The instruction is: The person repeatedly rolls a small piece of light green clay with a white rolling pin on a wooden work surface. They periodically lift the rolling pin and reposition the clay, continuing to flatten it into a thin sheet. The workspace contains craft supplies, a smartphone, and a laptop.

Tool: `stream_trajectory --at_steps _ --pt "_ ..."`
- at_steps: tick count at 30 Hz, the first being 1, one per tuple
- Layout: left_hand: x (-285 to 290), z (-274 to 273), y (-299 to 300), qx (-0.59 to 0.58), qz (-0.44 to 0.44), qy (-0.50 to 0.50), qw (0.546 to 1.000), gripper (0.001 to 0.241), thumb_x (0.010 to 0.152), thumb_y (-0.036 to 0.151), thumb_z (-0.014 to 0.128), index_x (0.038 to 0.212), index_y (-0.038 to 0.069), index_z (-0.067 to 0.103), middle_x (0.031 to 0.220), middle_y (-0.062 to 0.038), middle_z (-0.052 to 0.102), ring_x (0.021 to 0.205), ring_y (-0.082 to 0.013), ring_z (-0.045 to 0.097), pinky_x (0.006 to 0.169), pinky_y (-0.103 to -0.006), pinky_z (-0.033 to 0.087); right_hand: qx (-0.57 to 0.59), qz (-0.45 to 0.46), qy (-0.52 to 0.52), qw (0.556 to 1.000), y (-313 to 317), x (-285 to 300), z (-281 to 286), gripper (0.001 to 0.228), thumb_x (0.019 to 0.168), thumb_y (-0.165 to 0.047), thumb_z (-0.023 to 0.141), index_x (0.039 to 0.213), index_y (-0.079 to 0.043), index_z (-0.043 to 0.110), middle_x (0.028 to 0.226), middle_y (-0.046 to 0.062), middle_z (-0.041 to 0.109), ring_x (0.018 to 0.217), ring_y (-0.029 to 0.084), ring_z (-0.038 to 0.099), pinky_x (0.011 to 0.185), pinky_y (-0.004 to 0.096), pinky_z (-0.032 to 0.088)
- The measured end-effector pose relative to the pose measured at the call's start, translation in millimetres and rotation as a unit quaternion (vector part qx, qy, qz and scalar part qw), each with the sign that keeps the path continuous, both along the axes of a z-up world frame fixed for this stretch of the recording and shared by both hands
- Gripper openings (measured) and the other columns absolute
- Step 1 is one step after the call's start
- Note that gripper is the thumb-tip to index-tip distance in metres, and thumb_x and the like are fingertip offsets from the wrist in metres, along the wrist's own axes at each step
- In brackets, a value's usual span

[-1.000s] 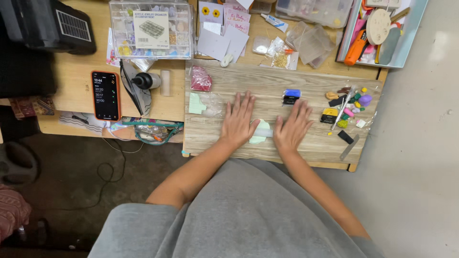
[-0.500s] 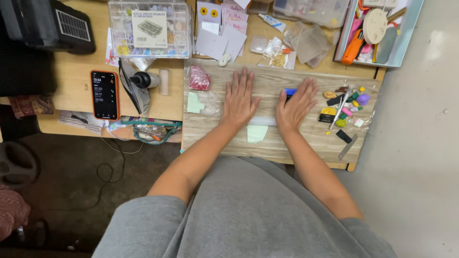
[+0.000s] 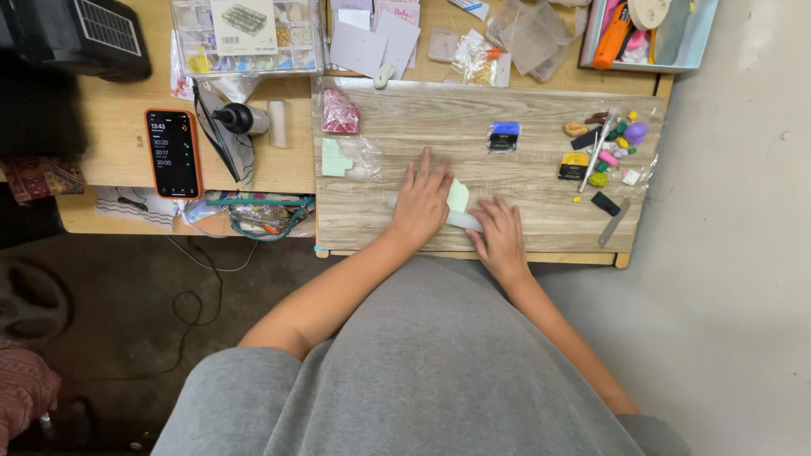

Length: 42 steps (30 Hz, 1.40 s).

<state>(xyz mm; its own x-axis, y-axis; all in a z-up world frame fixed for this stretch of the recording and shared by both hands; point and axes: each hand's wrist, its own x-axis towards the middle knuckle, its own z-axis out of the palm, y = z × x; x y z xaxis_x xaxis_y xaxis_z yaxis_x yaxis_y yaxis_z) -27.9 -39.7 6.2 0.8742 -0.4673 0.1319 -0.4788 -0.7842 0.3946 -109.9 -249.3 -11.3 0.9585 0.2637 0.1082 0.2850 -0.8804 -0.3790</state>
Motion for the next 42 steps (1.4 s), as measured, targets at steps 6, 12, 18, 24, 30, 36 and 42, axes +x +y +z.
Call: stream_trajectory --at_steps 6,12,18,24,30,36,42 --pt "31 -38 -9 -0.008 -0.005 -0.035 0.999 0.007 0.086 0.01 0.064 0.086 0.01 0.071 0.097 -0.008 0.061 0.105 -0.0322 0.058 0.079 -0.0478 0.05 0.022 0.007 -0.018 1.0 -9 -28 19 0.037 0.097 -0.041 0.062 0.127 -0.018 0.062 0.123 -0.001 0.063 0.116 0.023 0.063 0.107 0.049 0.042" --pt "44 -75 -8 -0.025 0.02 0.095 0.995 0.024 0.063 0.023 0.087 0.072 0.018 0.065 0.097 0.0 0.051 0.096 -0.0258 0.052 0.071 -0.0418 0.05 0.013 -0.067 -0.025 0.997 -55 -80 16 0.037 0.098 -0.046 0.061 0.122 -0.017 0.064 0.119 -0.001 0.063 0.108 0.021 0.065 0.093 0.04 0.049" --pt "27 -26 10 -0.106 -0.029 0.163 0.98 0.016 0.084 0.02 0.072 0.095 0.016 0.061 0.094 -0.003 0.058 0.097 -0.0284 0.063 0.086 -0.0413 0.053 0.115 -0.184 -0.087 0.972 -67 -95 26 0.032 0.1 -0.025 0.064 0.122 -0.003 0.059 0.117 0.013 0.059 0.109 0.036 0.062 0.094 0.046 0.049" --pt "21 -14 3 -0.114 0.041 0.157 0.98 0.014 0.083 0.019 0.078 0.094 0.016 0.068 0.095 -0.005 0.061 0.097 -0.0299 0.062 0.085 -0.043 0.054 0.205 -0.283 -0.099 0.932 -54 -80 21 0.028 0.101 -0.014 0.067 0.123 0.0 0.057 0.116 0.017 0.053 0.111 0.042 0.057 0.101 0.051 0.042" --pt "-2 -50 9 -0.117 -0.038 -0.004 0.992 0.012 0.091 0.02 0.071 0.098 0.016 0.063 0.114 -0.005 0.068 0.114 -0.0269 0.064 0.093 -0.04 0.053 0.231 -0.286 -0.086 0.926 -40 -76 29 0.027 0.1 -0.009 0.066 0.123 0.0 0.055 0.118 0.017 0.052 0.114 0.042 0.056 0.103 0.052 0.041" --pt "-26 -43 24 -0.139 -0.085 -0.052 0.985 0.009 0.101 0.023 0.062 0.104 0.016 0.066 0.109 -0.004 0.074 0.109 -0.0234 0.07 0.094 -0.0349 0.056 0.242 -0.289 -0.075 0.923 -30 -78 35 0.027 0.099 -0.009 0.068 0.122 0.0 0.057 0.117 0.017 0.052 0.114 0.041 0.056 0.102 0.051 0.043" --pt "-45 -22 30 -0.092 -0.11 -0.085 0.986 0.043 0.102 0.039 0.059 0.137 0.013 0.06 0.134 -0.013 0.067 0.121 -0.0304 0.064 0.104 -0.0463 0.049 0.241 -0.28 -0.066 0.927 -30 -73 32 0.028 0.1 -0.011 0.067 0.124 0.0 0.056 0.118 0.016 0.052 0.115 0.039 0.056 0.102 0.049 0.043"
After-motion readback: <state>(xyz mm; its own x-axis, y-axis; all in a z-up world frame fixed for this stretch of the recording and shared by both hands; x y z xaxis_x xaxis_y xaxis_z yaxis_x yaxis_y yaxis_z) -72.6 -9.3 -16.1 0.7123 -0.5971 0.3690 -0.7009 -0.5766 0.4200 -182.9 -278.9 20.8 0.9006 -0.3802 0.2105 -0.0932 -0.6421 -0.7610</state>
